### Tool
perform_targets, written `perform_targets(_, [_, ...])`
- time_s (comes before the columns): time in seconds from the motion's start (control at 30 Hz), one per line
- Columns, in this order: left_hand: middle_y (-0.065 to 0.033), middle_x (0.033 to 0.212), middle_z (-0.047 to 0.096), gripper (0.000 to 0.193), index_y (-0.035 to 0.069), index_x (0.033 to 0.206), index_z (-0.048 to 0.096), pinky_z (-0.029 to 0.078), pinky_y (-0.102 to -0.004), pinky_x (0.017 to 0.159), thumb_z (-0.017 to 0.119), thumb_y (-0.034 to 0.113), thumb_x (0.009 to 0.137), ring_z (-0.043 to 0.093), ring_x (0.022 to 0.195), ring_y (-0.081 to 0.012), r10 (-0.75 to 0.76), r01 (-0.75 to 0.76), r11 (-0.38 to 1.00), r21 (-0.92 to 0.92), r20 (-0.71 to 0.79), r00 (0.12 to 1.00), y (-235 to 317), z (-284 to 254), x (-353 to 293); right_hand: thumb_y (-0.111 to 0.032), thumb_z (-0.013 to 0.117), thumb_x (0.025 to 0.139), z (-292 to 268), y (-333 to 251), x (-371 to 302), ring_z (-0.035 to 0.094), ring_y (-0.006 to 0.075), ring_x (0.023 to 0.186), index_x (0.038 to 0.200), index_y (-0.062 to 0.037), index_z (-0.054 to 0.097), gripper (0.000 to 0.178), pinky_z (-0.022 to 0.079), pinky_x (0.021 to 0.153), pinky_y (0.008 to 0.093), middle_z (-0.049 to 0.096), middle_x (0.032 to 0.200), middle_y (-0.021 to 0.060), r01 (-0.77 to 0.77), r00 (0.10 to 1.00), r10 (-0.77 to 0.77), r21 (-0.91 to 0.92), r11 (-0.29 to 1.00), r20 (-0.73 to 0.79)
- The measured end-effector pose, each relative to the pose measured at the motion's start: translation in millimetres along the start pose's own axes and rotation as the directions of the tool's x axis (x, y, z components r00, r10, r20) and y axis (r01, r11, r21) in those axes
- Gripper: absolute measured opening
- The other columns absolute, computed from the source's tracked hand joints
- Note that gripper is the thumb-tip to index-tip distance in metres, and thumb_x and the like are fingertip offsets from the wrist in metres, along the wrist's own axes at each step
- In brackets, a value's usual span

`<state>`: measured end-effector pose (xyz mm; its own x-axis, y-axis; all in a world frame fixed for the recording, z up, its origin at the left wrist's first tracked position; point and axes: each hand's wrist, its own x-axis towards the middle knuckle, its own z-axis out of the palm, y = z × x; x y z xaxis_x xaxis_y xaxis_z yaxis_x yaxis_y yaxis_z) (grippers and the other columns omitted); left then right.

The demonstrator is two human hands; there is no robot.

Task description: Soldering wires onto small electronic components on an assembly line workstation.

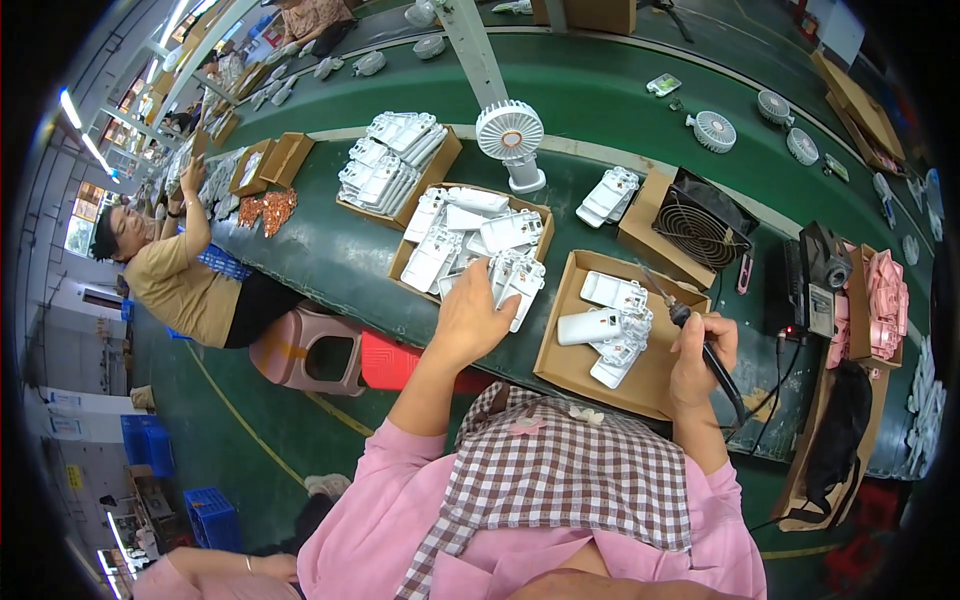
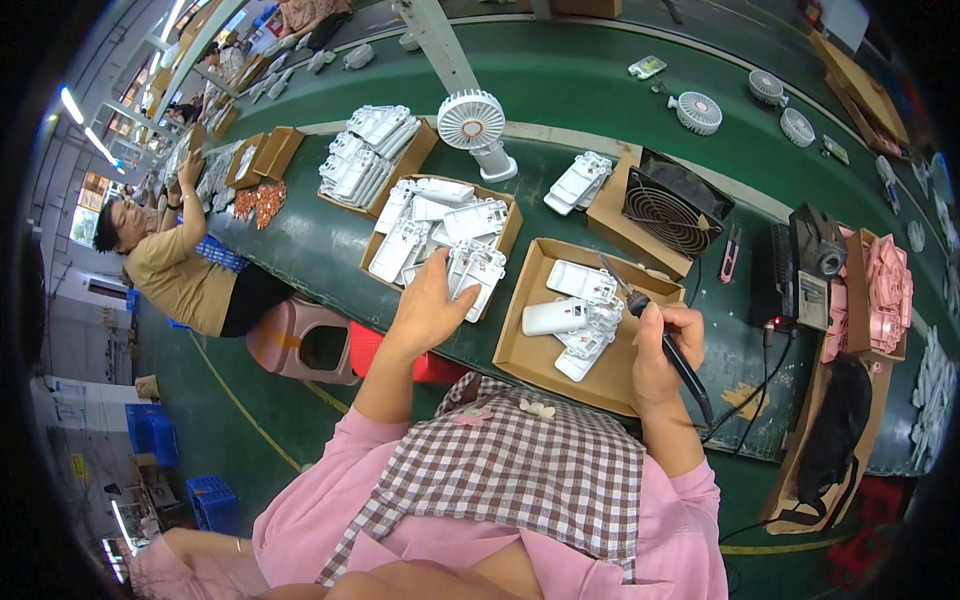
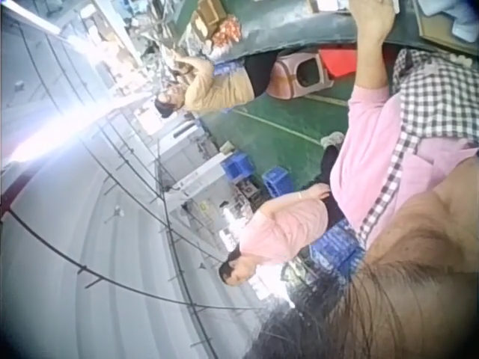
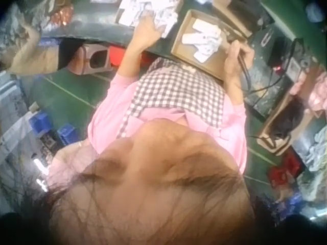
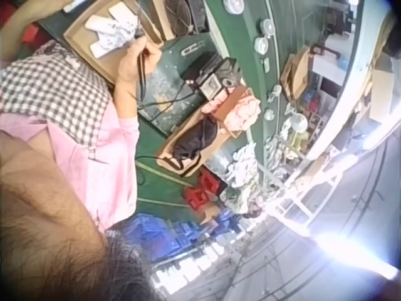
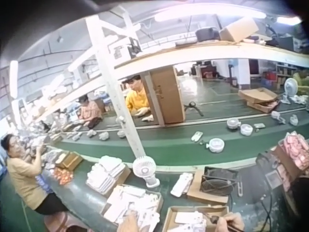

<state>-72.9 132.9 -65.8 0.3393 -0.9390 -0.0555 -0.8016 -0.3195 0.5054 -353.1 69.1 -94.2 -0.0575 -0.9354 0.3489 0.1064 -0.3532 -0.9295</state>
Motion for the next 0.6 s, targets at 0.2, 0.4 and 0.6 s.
perform_targets(0.2, [-0.0169,0.125,0.058,0.055,-0.005,0.132,0.045,0.044,-0.0345,0.097,0.068,0.012,0.085,0.058,0.112,-0.0253,-0.040,0.105,0.741,-0.663,0.113,0.993,-32,-38,-1,-0.006,0.058,0.095,-1,1,0,0.046,0.0074,0.055,0.088,-0.0050,0.049,0.012,0.037,0.052,0.0204,0.050,0.073,0.0035,0.003,1.000,-0.003,0.005,1.000,0.001])
perform_targets(0.4, [-0.0120,0.118,0.061,0.046,-0.006,0.128,0.050,0.046,-0.0292,0.090,0.064,0.005,0.085,0.059,0.103,-0.0173,-0.225,0.235,0.552,-0.800,0.129,0.966,-80,-93,18,-0.006,0.059,0.094,-1,1,1,0.045,0.0070,0.055,0.087,-0.0054,0.049,0.013,0.036,0.051,0.0202,0.049,0.073,0.0033,-0.004,1.000,0.004,-0.003,1.000,0.009])
perform_targets(0.6, [-0.0122,0.114,0.059,0.049,-0.008,0.124,0.050,0.043,-0.0297,0.093,0.067,0.009,0.082,0.057,0.103,-0.0185,-0.217,0.326,0.725,-0.607,0.248,0.944,-88,-71,26,-0.007,0.060,0.094,-1,1,0,0.044,0.0068,0.054,0.086,-0.0056,0.049,0.014,0.035,0.051,0.0199,0.049,0.072,0.0032,-0.003,1.000,0.003,-0.037,0.999,0.001])
